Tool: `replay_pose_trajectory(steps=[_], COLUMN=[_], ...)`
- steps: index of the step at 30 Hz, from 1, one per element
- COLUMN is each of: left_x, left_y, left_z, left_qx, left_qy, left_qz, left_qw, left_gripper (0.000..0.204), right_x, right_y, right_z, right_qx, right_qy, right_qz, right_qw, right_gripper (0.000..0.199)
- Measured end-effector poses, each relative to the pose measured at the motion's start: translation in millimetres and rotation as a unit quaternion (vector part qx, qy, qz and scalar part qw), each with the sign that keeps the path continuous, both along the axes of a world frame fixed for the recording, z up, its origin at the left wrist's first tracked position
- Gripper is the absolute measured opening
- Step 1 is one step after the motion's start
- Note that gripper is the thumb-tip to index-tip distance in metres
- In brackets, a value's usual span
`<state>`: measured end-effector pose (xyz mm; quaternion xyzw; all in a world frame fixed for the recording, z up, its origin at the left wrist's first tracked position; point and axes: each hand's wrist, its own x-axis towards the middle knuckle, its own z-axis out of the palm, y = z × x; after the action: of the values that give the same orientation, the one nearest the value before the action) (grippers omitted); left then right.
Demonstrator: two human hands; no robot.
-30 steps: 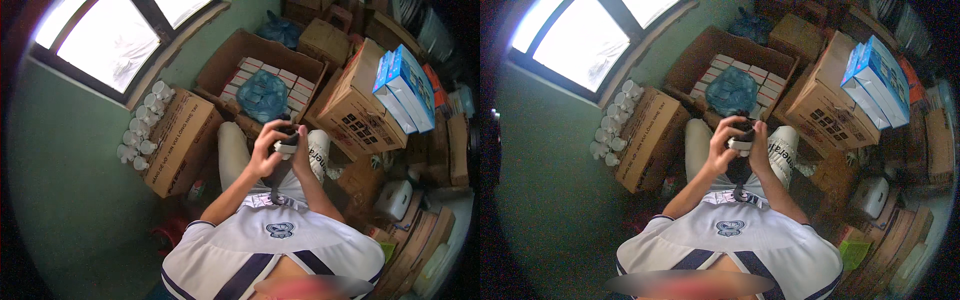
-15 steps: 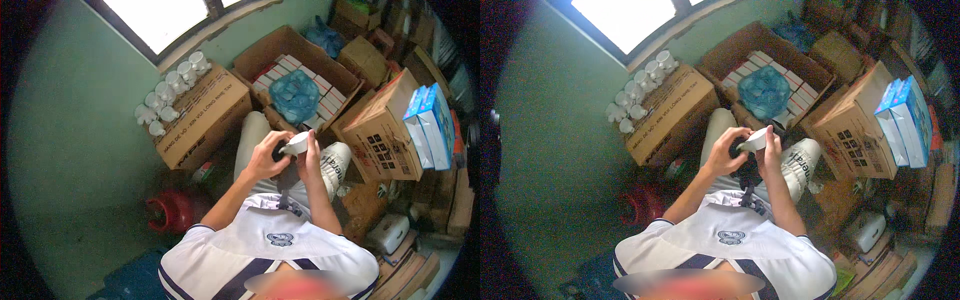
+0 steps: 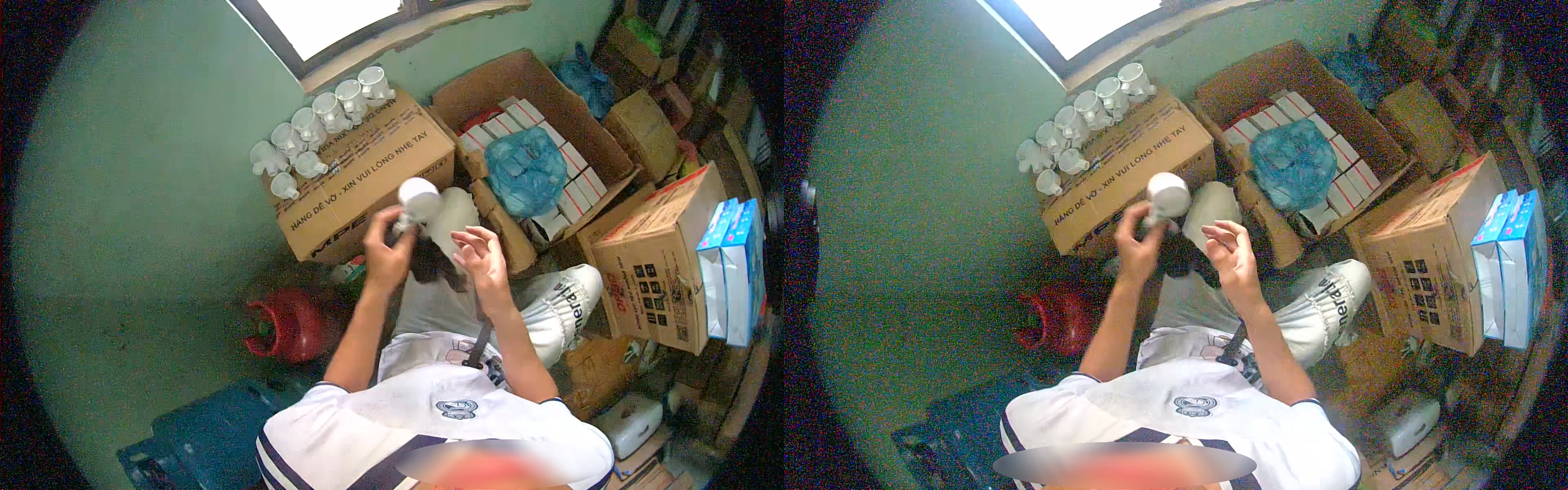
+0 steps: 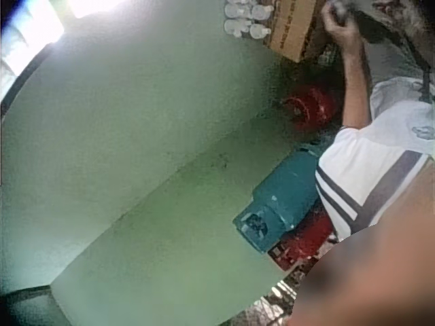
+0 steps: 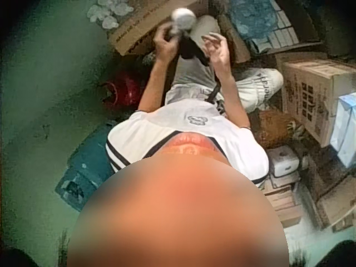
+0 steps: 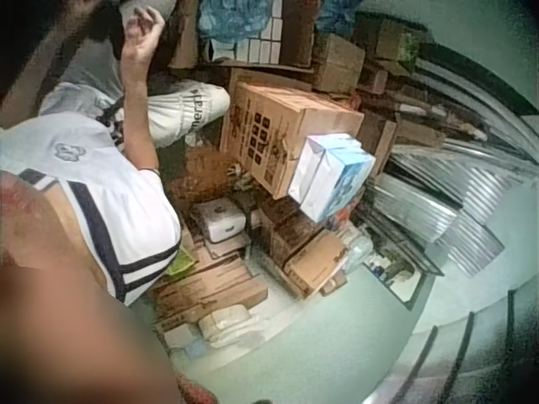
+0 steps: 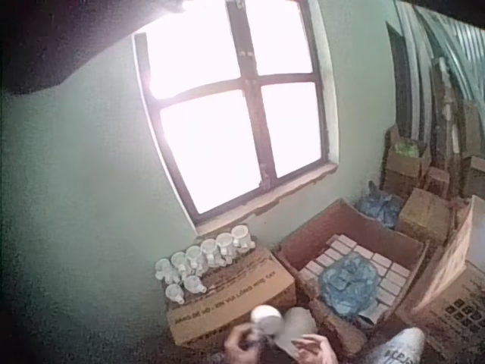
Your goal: Fitting white plastic cups into black fabric pockets as part of component assembly.
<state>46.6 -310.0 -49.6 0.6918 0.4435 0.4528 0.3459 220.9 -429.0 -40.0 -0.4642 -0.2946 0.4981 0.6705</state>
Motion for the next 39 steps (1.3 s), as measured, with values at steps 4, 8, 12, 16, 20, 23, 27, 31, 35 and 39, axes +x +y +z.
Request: replay_pose_trajectory(steps=[4, 8, 12, 16, 20, 23, 27, 31, 35, 39], left_x=[-63.1, -132.1, -165.6, -189.5, -180.0, -156.8, -228.4, -192.6, -175.4, -92.2], left_y=[98.6, 159.0, 157.9, 163.6, 177.6, 174.1, 196.2, 191.1, 173.7, 112.4], left_z=[-9.9, -35.3, -26.3, -32.5, -32.3, -27.3, -73.5, -51.9, -42.3, 5.8], left_qx=[0.041, 0.028, -0.107, -0.141, -0.149, -0.185, -0.064, -0.12, -0.016, 0.065], left_qy=[-0.028, -0.068, -0.025, 0.04, 0.069, 0.099, 0.089, 0.101, 0.14, 0.026], left_qz=[0.188, 0.357, 0.465, 0.487, 0.444, 0.447, 0.411, 0.422, 0.484, 0.368], left_qw=[0.981, 0.931, 0.878, 0.861, 0.881, 0.87, 0.905, 0.893, 0.864, 0.927], left_gripper=[0.031, 0.034, 0.048, 0.052, 0.053, 0.055, 0.059, 0.056, 0.048, 0.032], right_x=[14.4, 37.4, 57.8, 66.3, 72.7, 77.3, 71.7, 71.7, 73.9, 77.3], right_y=[-5.7, -31.9, -60.5, -66.8, -60.0, -53.1, -42.0, -43.3, -53.2, -60.2], right_z=[-10.1, -38.4, -50.7, -59.4, -53.4, -50.7, -45.3, -54.6, -55.7, -65.9], right_qx=[-0.017, -0.082, -0.15, -0.165, -0.146, -0.134, -0.102, -0.112, -0.118, -0.134], right_qy=[-0.046, -0.008, -0.001, -0.001, -0.022, -0.032, -0.02, -0.021, -0.032, -0.027], right_qz=[0.01, -0.023, -0.066, -0.061, -0.064, -0.076, -0.056, -0.059, -0.065, -0.075], right_qw=[0.999, 0.996, 0.986, 0.984, 0.987, 0.988, 0.993, 0.992, 0.99, 0.988], right_gripper=[0.039, 0.03, 0.026, 0.03, 0.028, 0.028, 0.03, 0.029, 0.029, 0.032])
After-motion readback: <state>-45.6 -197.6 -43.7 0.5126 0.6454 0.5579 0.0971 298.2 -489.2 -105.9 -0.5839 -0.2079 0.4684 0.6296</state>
